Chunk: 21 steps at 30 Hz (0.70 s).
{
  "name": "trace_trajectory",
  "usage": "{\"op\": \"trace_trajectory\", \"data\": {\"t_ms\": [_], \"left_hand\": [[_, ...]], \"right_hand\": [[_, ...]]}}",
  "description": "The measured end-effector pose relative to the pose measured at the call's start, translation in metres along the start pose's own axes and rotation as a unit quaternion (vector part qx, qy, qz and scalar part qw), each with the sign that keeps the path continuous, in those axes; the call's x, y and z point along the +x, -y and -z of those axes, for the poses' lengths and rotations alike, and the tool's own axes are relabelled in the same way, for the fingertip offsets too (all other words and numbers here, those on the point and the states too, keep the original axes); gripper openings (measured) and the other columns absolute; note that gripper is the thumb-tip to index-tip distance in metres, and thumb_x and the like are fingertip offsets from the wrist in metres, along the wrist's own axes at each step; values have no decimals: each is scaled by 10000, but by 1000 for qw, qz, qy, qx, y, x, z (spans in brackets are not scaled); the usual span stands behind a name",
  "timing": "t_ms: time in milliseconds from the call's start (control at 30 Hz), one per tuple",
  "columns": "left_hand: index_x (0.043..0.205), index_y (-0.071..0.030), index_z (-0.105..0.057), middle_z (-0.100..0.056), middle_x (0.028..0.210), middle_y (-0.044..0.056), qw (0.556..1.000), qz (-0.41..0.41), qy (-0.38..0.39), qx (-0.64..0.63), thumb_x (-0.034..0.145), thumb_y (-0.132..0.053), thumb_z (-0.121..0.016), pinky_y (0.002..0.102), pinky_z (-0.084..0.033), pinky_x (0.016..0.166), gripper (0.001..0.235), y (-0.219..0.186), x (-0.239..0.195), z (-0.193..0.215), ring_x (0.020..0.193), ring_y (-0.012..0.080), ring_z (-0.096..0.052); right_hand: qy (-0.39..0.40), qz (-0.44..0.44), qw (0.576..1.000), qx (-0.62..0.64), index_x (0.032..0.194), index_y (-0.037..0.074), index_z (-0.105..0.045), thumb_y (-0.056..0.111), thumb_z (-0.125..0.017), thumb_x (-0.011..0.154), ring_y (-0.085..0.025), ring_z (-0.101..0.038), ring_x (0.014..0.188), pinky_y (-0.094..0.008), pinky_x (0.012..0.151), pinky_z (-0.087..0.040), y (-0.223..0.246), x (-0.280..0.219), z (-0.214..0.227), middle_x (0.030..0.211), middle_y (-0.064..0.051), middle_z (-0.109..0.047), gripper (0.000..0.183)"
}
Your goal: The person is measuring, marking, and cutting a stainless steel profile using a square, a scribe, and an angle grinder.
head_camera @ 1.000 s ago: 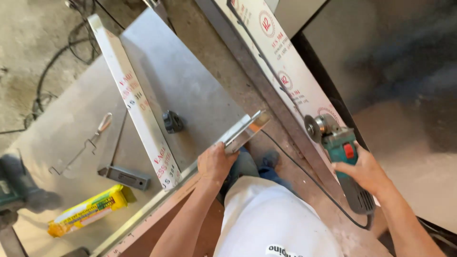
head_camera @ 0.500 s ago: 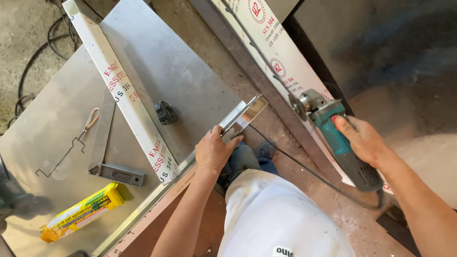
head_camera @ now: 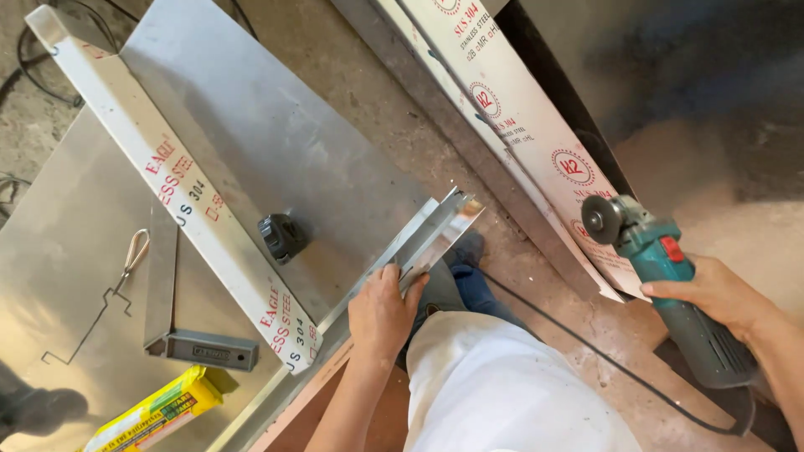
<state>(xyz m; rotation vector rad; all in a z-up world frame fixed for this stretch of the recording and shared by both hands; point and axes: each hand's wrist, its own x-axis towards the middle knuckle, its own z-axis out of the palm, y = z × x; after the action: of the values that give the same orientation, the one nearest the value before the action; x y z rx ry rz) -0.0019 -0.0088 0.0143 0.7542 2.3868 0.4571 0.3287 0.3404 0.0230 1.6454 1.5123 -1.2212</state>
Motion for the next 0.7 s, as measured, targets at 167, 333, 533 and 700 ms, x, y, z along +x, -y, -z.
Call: {"op": "trace_trajectory", "data": {"t_ms": [167, 333, 533, 700], "left_hand": [[858, -61, -607, -697, 891, 117, 1000, 8, 16, -11, 906, -465, -700, 476, -535, 686, 417, -3, 0, 4, 864, 344, -680], [861, -64, -606, -688, 902, 110, 999, 27, 41, -14, 894, -468, -705, 471, -531, 688, 418, -3, 0, 4, 878, 333, -673], [920, -60, -619, -676, 924, 119, 997, 43, 58, -17, 882, -471, -721, 457, -531, 702, 425, -3, 0, 5, 887, 335, -666], [1049, -38, -651, -665, 954, 145, 995, -37, -95, -21, 871, -352, -765, 459, -525, 759, 378, -29, -7, 24, 893, 339, -642]], "right_hand": [[35, -93, 989, 112, 1160, -14, -628, 238, -840, 734, -316, -698, 614, -481, 541, -586, -26, 0, -2, 847, -215, -713, 539], [31, -143, 981, 125, 1200, 3, -625, 248, -817, 752, -287, -709, 682, -458, 593, -574, -19, -12, -11, 861, -211, -732, 546], [-12, -118, 991, 65, 1199, 23, -630, 227, -794, 752, -285, -709, 703, -449, 607, -568, -27, -9, -27, 870, -195, -719, 518], [-30, -74, 997, -5, 1167, 3, -653, 253, -804, 784, -273, -697, 673, -426, 609, -559, 19, -23, -27, 832, -189, -731, 482]]}}
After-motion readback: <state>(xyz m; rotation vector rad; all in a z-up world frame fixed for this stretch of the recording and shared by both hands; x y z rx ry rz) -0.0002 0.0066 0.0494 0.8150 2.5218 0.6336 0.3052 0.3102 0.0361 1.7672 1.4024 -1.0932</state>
